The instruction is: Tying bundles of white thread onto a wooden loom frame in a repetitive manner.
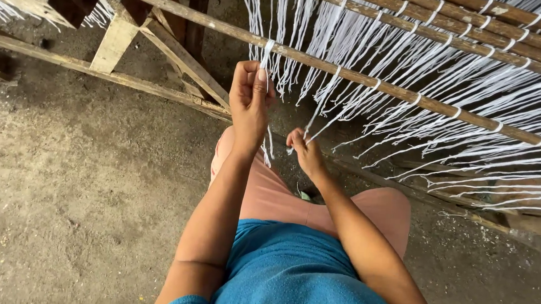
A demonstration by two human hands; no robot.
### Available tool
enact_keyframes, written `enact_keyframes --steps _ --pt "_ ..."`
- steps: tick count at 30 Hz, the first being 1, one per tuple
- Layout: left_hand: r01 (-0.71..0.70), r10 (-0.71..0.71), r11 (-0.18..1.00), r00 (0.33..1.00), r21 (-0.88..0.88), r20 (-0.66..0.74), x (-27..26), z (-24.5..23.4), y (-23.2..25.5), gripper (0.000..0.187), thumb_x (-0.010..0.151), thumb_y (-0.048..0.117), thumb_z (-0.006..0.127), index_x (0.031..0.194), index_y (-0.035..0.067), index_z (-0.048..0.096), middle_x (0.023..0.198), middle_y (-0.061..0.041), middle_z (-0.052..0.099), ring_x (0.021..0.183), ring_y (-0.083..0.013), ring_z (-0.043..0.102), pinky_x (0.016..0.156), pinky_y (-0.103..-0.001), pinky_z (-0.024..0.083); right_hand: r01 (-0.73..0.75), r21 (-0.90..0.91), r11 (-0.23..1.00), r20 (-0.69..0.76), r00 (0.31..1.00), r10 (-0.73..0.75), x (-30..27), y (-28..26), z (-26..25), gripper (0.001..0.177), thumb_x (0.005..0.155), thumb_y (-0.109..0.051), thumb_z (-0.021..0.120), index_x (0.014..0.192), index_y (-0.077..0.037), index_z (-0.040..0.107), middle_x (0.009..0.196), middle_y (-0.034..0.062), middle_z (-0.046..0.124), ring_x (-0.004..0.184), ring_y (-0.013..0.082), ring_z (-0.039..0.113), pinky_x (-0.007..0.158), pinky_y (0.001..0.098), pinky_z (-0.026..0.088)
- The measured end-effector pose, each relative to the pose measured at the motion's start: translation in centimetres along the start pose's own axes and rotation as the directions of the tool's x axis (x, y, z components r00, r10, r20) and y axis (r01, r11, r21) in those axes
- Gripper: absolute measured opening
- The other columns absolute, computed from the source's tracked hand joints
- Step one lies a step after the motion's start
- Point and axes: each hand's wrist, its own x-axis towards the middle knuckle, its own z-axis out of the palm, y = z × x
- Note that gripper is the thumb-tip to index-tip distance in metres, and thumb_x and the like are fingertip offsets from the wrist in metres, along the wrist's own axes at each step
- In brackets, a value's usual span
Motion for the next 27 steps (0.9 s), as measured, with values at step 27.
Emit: enact_keyframes --steps 27 --pt "-0.159 0.173 0.98 0.978 0.124 -0.113 1.8 -2.1 1.8 0.018 0.11 0.021 0.051 0.103 0.008 0.062 0.08 -0.011 0.068 0.072 -0.0181 0.065 0.067 -0.028 0.054 0.292 0.275 0.916 -0.251 0.942 -0.225 8.1 -23.3 0.6 0.019 0.106 -0.018 0.064 0.114 -0.003 0.072 0.095 0.0094 0.071 0.07 0.008 0.054 0.064 0.0215 0.052"
